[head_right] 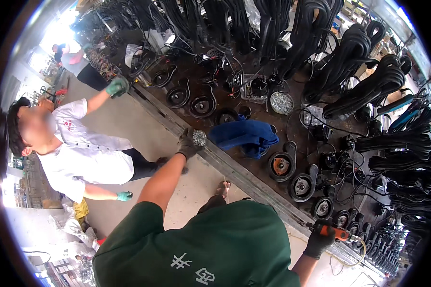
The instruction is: The person uses a power tool to drive screws into electrical components, wipes the components with a blue cloth, and moves finished units from the rack to the assembly table.
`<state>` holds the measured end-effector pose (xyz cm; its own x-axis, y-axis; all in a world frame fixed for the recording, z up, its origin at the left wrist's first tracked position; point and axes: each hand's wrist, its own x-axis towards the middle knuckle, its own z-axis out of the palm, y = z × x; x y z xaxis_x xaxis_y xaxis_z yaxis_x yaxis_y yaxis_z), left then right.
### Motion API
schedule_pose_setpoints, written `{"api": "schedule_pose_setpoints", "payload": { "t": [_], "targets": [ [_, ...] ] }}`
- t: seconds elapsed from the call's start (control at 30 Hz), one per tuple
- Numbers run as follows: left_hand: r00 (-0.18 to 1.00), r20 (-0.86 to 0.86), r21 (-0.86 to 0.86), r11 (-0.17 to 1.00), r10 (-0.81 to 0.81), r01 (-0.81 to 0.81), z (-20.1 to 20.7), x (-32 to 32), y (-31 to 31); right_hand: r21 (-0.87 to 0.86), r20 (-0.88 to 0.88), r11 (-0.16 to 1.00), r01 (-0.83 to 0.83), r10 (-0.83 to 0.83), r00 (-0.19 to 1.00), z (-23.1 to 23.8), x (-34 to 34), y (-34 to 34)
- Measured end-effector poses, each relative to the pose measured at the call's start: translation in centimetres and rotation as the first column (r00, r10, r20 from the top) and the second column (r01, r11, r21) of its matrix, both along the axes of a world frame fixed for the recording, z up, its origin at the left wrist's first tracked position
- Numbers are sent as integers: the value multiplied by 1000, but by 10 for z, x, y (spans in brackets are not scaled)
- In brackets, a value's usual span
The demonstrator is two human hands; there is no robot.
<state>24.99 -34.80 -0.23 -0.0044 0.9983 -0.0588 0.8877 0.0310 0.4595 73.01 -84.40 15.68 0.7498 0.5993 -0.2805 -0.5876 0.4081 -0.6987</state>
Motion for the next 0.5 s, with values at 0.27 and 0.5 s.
{"api": "schedule_pose_setpoints", "payload": {
  "t": [0.27,0.5],
  "targets": [
    [910,-185,-48,929,-370,368,-19,39,-29,-79,78,993,91,-85,993,-4,-14,7],
    [904,-110,-237,894,-413,380,36,112,-113,-100,118,994,41,-29,993,6,-35,30]
  ]
}}
